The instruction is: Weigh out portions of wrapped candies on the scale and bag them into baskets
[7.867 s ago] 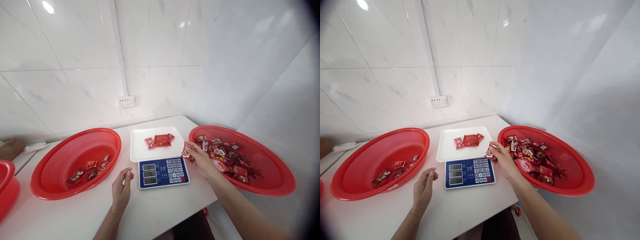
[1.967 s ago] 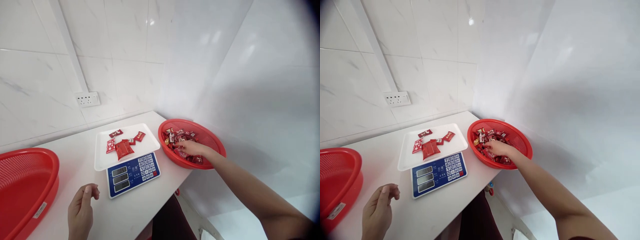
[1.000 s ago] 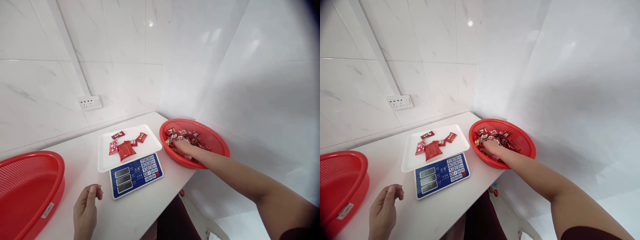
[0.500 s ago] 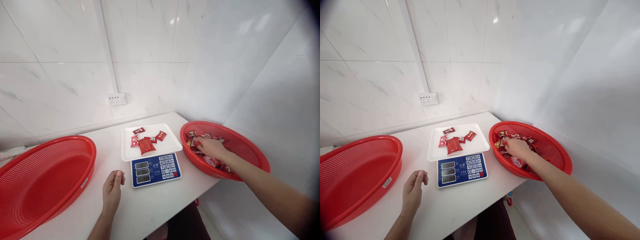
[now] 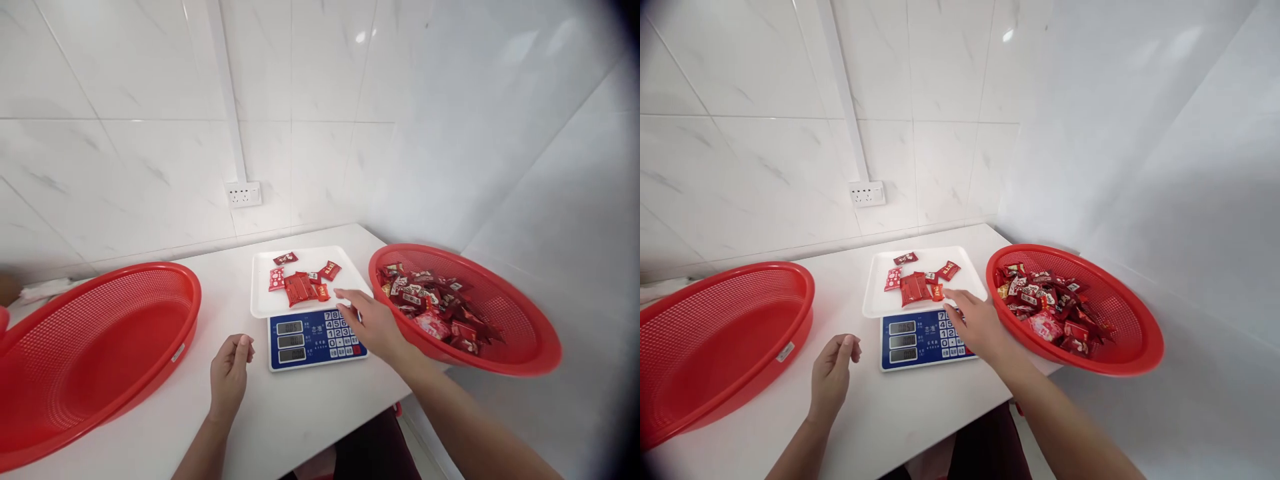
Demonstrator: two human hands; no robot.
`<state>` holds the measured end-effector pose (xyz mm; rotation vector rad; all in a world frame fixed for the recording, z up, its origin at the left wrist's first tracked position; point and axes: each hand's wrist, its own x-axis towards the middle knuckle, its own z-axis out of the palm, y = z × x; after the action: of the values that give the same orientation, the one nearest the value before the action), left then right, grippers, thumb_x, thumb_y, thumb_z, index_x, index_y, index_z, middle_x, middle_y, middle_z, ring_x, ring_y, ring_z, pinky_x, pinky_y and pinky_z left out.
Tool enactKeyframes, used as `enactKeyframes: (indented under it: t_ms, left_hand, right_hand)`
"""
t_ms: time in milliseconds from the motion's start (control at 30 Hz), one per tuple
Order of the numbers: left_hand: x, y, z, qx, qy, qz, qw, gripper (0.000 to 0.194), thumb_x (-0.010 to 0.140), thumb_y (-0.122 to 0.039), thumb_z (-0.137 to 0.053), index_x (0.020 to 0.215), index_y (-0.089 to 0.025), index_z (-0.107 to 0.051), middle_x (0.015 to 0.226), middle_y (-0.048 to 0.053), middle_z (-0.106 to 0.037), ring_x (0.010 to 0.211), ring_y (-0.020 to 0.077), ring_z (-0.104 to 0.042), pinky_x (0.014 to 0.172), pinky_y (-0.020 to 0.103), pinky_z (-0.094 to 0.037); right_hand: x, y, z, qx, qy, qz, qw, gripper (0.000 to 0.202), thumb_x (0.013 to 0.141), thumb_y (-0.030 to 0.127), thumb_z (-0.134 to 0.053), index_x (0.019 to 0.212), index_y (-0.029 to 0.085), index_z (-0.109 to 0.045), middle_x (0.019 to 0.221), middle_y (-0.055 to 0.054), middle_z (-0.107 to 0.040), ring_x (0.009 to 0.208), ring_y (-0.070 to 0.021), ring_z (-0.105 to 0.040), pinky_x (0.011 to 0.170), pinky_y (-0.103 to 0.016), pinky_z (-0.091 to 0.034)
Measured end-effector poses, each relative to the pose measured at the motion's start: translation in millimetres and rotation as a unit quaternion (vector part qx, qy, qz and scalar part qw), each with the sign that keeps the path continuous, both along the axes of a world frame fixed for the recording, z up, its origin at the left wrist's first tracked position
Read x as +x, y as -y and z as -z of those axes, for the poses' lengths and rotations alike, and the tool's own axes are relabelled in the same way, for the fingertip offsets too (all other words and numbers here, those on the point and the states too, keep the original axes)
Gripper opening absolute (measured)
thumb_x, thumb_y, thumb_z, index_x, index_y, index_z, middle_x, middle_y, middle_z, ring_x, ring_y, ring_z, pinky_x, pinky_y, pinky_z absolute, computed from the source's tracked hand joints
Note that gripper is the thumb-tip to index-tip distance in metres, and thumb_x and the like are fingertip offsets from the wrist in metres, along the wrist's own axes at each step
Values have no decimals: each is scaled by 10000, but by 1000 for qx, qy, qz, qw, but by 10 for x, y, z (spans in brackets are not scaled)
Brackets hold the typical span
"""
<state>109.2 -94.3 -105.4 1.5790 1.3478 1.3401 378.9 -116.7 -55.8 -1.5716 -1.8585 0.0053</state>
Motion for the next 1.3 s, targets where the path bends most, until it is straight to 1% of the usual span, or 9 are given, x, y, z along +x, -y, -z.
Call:
enactKeyframes:
  t_ms: [100, 167, 267, 367, 700, 933, 1100, 1200, 1300]
  left_hand:
    - [4, 2, 6, -4, 8, 0, 1000, 317, 852, -444, -443, 708, -183, -551, 587, -11, -517, 559, 108, -492, 526, 217, -437]
    - [16, 9, 22, -7, 12, 4, 1000, 316, 848, -446, -451, 713, -180, -556, 591, -8, -522, 561, 109, -494, 526, 218, -437]
    - [34, 21, 43, -7, 16, 9, 1000, 321, 841, -455, -461, 714, -178, -562, 588, -7, -522, 560, 111, -497, 523, 221, -435]
    - [43, 27, 50, -13, 14, 14, 1000, 328, 841, -461, -457, 712, -179, -564, 589, -7, -519, 558, 109, -497, 518, 217, -429]
    - [46, 6, 57, -26, 11, 6, 1000, 337, 836, -477, -459, 710, -182, -562, 588, -11, -516, 554, 110, -498, 515, 216, -422]
    - [30, -1, 56, -22, -6, 4, 1000, 342, 847, -474, -441, 719, -180, -560, 583, -8, -516, 547, 112, -491, 499, 217, -417]
    - [24, 57, 89, 50, -65, -9, 997, 293, 853, -422, -445, 728, -188, -570, 620, 11, -567, 589, 129, -538, 552, 237, -461]
    - [71, 100, 6, 102, -80, 8, 991, 258, 855, -393, -448, 765, -193, -584, 706, 40, -616, 689, 156, -588, 637, 271, -497]
    - [177, 40, -221, 93, -64, 49, 992, 246, 868, -385, -443, 906, -195, -595, 879, 64, -653, 848, 176, -617, 749, 297, -509]
  right_hand:
    - [44, 222, 304, 30, -59, -7, 998, 273, 903, 318, -420, 1014, 224, -651, 905, -52, -709, 775, -179, -654, 698, -292, -517]
    - [119, 346, 541, 28, -97, 40, 994, 270, 885, 349, -437, 958, 216, -660, 882, -63, -712, 764, -191, -659, 665, -295, -524]
    - [227, 461, 850, -2, -152, 147, 977, 316, 861, 407, -447, 979, 184, -638, 914, -90, -703, 766, -207, -659, 649, -312, -528]
    - [280, 498, 1012, -25, -182, 205, 961, 373, 847, 439, -450, 1044, 161, -599, 905, -97, -679, 756, -205, -641, 650, -326, -527]
    - [193, 414, 1022, 7, -206, 178, 962, 345, 852, 444, -462, 1056, 186, -563, 975, -99, -612, 810, -201, -590, 695, -357, -518]
    - [207, 416, 1130, 7, -215, 164, 963, 360, 857, 438, -463, 1096, 178, -535, 1070, -122, -583, 923, -225, -583, 787, -399, -509]
    - [232, 403, 1259, -39, -280, 149, 948, 454, 867, 451, -439, 1226, 173, -464, 1209, -147, -551, 1053, -248, -572, 886, -436, -476]
    - [240, 395, 1305, -53, -315, 141, 937, 482, 871, 452, -440, 1273, 185, -432, 1275, -143, -527, 1119, -251, -545, 941, -452, -442]
    - [250, 384, 1314, -60, -346, 132, 927, 494, 868, 463, -444, 1275, 183, -436, 1297, -146, -519, 1149, -251, -532, 968, -451, -425]
